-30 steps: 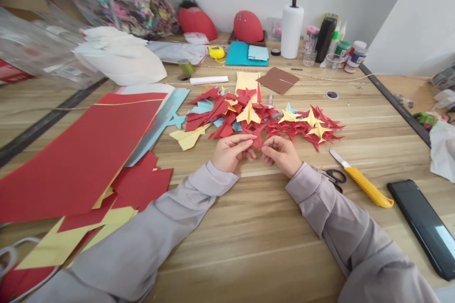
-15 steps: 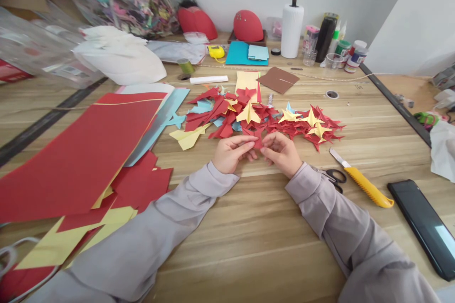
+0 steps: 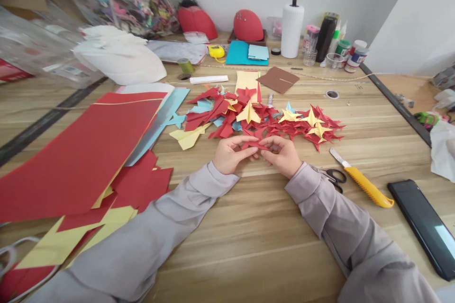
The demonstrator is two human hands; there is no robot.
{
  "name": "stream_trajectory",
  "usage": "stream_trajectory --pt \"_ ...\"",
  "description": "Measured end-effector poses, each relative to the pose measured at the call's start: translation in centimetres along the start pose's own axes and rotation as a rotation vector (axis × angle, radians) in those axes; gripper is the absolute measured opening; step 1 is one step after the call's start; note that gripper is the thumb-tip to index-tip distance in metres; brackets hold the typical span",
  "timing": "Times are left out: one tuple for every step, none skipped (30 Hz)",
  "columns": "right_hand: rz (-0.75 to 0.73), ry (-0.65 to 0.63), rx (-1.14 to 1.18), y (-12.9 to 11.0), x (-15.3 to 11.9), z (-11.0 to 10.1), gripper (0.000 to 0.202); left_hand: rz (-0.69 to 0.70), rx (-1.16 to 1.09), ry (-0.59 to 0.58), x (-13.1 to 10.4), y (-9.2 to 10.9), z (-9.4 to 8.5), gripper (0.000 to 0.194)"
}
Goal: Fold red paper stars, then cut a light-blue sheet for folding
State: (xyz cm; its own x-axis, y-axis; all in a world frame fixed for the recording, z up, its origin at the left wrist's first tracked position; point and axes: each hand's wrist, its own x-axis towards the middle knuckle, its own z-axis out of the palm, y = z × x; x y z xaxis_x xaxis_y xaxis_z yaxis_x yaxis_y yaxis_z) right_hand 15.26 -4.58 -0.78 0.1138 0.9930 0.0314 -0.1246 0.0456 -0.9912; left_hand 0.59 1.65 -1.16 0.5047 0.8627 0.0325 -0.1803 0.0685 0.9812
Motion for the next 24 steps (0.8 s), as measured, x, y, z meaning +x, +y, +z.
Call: stream_trajectory --pt "0.001 0.005 0.001 0.03 0.01 0.01 0.03 0.003 0.006 0.001 -0.03 0.07 0.06 0.036" --pt "0.0 0.009 0.002 0.05 0.02 0.01 0.03 0.003 0.013 0.004 -0.06 0.12 0.11 0.036" --pt "-0.002 0.013 0.002 0.08 0.03 0.02 0.03 0.002 0.023 0.007 -0.07 0.16 0.15 0.034" --pt "-0.003 0.017 0.002 0.09 0.04 0.02 0.029 0.004 0.033 0.011 -0.07 0.17 0.18 0.033" --pt "-0.003 0.021 -0.001 0.09 0.05 0.02 0.029 0.008 0.043 0.016 -0.05 0.17 0.21 0.031" --pt "-0.002 0.026 -0.006 0.08 0.05 0.02 0.029 0.017 0.049 0.025 -0.03 0.15 0.22 0.03" --pt "-0.002 0.03 -0.01 0.06 0.05 0.02 0.029 0.027 0.054 0.033 0.01 0.12 0.21 0.029" --pt "-0.002 0.035 -0.013 0.04 0.04 0.01 0.03 0.033 0.056 0.041 0.05 0.07 0.18 0.028" --pt "-0.005 0.041 -0.014 0.03 0.04 0.0 0.03 0.034 0.053 0.049 0.1 0.01 0.15 0.027" --pt "-0.008 0.045 -0.014 0.03 0.03 -0.01 0.031 0.029 0.041 0.058 0.15 -0.06 0.09 0.027" --pt "-0.011 0.049 -0.012 0.04 0.03 -0.02 0.032 0.018 0.024 0.067 0.2 -0.13 0.03 0.027" --pt "-0.013 0.049 -0.011 0.07 0.02 -0.03 0.032 0.007 0.004 0.071 0.25 -0.2 -0.04 0.028" --pt "-0.016 0.047 -0.013 0.11 0.02 -0.04 0.032 -0.002 -0.012 0.073 0.29 -0.25 -0.1 0.028" --pt "-0.02 0.042 -0.017 0.16 0.02 -0.04 0.032 -0.007 -0.017 0.071 0.32 -0.28 -0.15 0.028" --pt "-0.025 0.036 -0.021 0.21 0.02 -0.03 0.032 -0.009 -0.011 0.065 0.33 -0.3 -0.19 0.028" --pt "-0.03 0.032 -0.025 0.26 0.02 -0.02 0.032 -0.011 0.005 0.054 0.33 -0.3 -0.21 0.028" --pt "-0.033 0.028 -0.029 0.29 0.03 0.01 0.032 -0.012 0.023 0.046 0.32 -0.28 -0.22 0.027" --pt "-0.034 0.027 -0.033 0.31 0.04 0.03 0.033 -0.013 0.038 0.041 0.3 -0.25 -0.21 0.026" --pt "-0.033 0.029 -0.037 0.32 0.05 0.07 0.033 -0.015 0.05 0.038 0.28 -0.23 -0.18 0.026" --pt "-0.028 0.033 -0.039 0.31 0.06 0.1 0.034 -0.016 0.058 0.036 0.25 -0.21 -0.16 0.026" --pt "-0.023 0.039 -0.041 0.29 0.08 0.13 0.035 -0.014 0.065 0.034 0.23 -0.19 -0.14 0.025" --pt "-0.016 0.046 -0.042 0.26 0.1 0.16 0.036 -0.012 0.07 0.032 0.21 -0.18 -0.12 0.025" --pt "-0.009 0.055 -0.041 0.22 0.11 0.19 0.037 -0.01 0.074 0.032 0.2 -0.17 -0.11 0.026" --pt "-0.002 0.064 -0.041 0.18 0.13 0.21 0.038 -0.012 0.076 0.03 0.18 -0.16 -0.1 0.026"
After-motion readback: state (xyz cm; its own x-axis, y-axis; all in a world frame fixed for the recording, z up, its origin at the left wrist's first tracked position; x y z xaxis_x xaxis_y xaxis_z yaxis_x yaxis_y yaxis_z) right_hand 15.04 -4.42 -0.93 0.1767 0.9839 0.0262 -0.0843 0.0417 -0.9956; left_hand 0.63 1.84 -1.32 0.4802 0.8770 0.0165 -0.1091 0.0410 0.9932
